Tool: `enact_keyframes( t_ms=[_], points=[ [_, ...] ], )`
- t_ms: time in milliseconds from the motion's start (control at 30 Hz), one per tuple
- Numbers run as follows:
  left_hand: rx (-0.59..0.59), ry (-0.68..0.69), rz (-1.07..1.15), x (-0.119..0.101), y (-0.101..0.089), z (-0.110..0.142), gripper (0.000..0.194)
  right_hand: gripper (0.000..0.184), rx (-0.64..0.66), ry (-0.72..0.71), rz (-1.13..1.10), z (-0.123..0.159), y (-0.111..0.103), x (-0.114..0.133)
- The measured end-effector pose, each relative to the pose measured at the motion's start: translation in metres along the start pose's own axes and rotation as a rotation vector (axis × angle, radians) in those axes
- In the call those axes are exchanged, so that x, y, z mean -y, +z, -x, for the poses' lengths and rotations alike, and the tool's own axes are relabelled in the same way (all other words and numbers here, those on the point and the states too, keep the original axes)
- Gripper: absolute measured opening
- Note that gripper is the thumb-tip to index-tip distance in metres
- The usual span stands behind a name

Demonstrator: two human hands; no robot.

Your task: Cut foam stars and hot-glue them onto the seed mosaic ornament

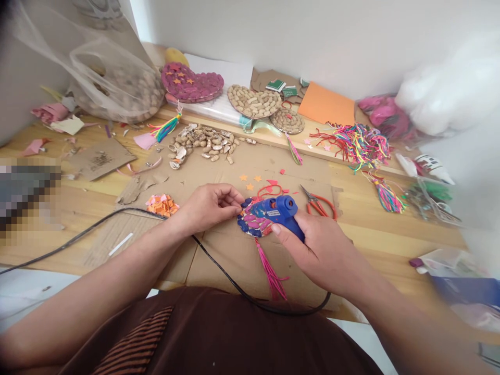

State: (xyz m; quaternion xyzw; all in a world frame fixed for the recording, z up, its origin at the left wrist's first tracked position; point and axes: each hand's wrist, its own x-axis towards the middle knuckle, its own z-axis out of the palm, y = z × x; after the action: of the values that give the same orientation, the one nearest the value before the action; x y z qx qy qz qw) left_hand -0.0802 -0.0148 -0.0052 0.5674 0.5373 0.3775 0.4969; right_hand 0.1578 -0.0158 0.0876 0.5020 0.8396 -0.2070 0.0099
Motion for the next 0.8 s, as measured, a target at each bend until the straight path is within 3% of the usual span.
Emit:
enact_keyframes(
  t_ms=[633, 733, 800],
  points=[
    [0.002, -0.023, -0.014, -0.0029, -0.0007, 0.0010, 0.014, 0.050, -0.005, 0.015, -0.022, -0.0004, 0.0018, -0.0016],
    [0.002, -0.026, -0.012, -0.0032, -0.0012, 0.0010, 0.014, 0.047, -0.015, 0.040, -0.163, 0.0018, 0.0024, -0.0060],
    [0.000, -0.030, -0.019, -0.0036, -0.0017, 0.0010, 0.014, 0.044, -0.014, 0.103, -0.400, 0.0026, 0.0054, -0.0096]
  ],
)
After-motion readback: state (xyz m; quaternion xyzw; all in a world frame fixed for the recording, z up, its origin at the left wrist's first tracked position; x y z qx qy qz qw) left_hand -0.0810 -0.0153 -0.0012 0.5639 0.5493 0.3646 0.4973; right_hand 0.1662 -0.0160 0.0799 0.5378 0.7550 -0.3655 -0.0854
